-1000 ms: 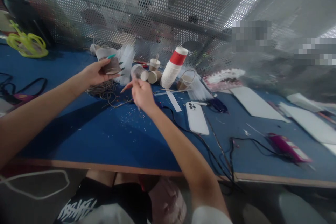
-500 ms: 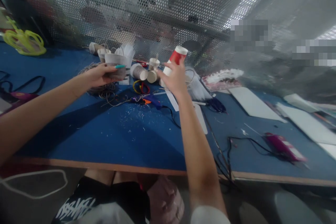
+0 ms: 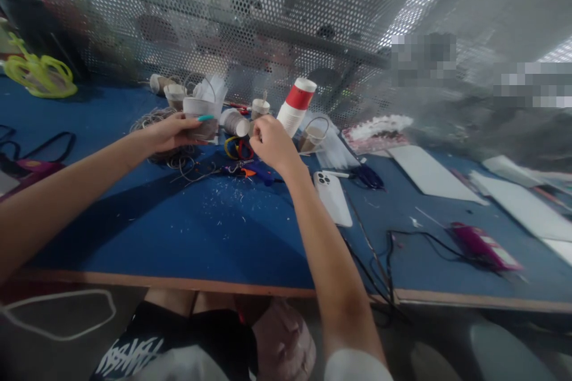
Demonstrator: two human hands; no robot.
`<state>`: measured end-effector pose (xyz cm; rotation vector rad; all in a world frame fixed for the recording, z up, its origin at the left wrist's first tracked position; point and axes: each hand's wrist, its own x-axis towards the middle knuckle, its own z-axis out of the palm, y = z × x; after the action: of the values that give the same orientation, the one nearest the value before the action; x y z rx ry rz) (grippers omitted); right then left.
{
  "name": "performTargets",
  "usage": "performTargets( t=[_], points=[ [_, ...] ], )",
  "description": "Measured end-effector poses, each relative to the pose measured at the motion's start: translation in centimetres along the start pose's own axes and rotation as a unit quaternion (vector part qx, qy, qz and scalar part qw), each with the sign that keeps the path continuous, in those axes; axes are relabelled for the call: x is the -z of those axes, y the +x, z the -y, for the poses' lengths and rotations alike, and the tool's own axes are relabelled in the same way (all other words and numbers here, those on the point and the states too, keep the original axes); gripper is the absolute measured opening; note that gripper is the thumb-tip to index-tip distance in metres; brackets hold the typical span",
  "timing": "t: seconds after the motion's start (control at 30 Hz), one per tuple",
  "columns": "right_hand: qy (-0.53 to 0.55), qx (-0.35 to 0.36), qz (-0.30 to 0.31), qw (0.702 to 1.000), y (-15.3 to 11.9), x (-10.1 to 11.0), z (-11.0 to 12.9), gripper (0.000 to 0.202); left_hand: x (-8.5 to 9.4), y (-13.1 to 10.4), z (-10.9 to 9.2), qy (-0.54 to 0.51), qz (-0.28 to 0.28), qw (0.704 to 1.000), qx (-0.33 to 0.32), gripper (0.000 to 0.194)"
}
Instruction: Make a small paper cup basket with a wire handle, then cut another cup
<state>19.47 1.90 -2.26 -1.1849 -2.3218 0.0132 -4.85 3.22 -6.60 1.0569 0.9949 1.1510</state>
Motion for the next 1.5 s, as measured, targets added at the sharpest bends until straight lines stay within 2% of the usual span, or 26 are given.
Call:
performTargets(
  t=[0.13,0.27,0.4,0.53,0.6,0.8,0.9,1.17,1.33,1.5],
  points=[
    [-0.010,0.014,0.069,0.997,-0.2,-0.1,1.2,0.012,0.1,-0.2,-0.2,0.019,0.021,1.000,0.004,0.030],
    [-0.032,0.021,0.134,0.990,-0.4,-0.8,2.2,0.016,-0.2,-0.8,-1.0,-0.028,0.064,0.997,-0.021,0.026],
    [-0.018,0.044,0.166,0.985,-0.8,-1.5,3.7,0.018,0.2,-0.9,-1.8,-0.056,0.090,0.993,-0.056,0.030],
    [-0.020,0.066,0.181,0.981,-1.2,-1.9,4.8,0.019,0.9,-0.7,-1.8,-0.054,0.126,0.989,-0.054,0.032],
    [-0.031,0.068,0.183,0.980,-1.4,-2.1,5.1,0.020,1.0,-0.6,-1.6,-0.054,0.123,0.990,-0.048,0.031],
    [-0.065,0.049,0.161,0.984,-1.6,-2.5,5.1,0.016,0.2,-0.1,-0.2,-0.013,0.019,0.998,-0.067,0.032],
    [-0.073,0.053,0.147,0.985,-1.6,-2.5,5.1,0.016,0.1,0.2,0.4,0.006,0.002,0.995,-0.096,0.037],
    [-0.045,0.073,0.141,0.986,-1.6,-1.9,5.6,0.018,0.2,0.6,1.3,0.031,-0.007,0.988,-0.151,0.055],
    [-0.080,0.076,0.135,0.985,-1.8,-2.3,6.0,0.019,0.1,1.3,4.0,0.050,0.015,0.984,-0.173,0.068],
    [-0.118,0.128,0.178,0.968,-2.0,-2.7,6.3,0.024,0.7,2.4,6.5,0.105,0.040,0.970,-0.217,0.085]
  ],
)
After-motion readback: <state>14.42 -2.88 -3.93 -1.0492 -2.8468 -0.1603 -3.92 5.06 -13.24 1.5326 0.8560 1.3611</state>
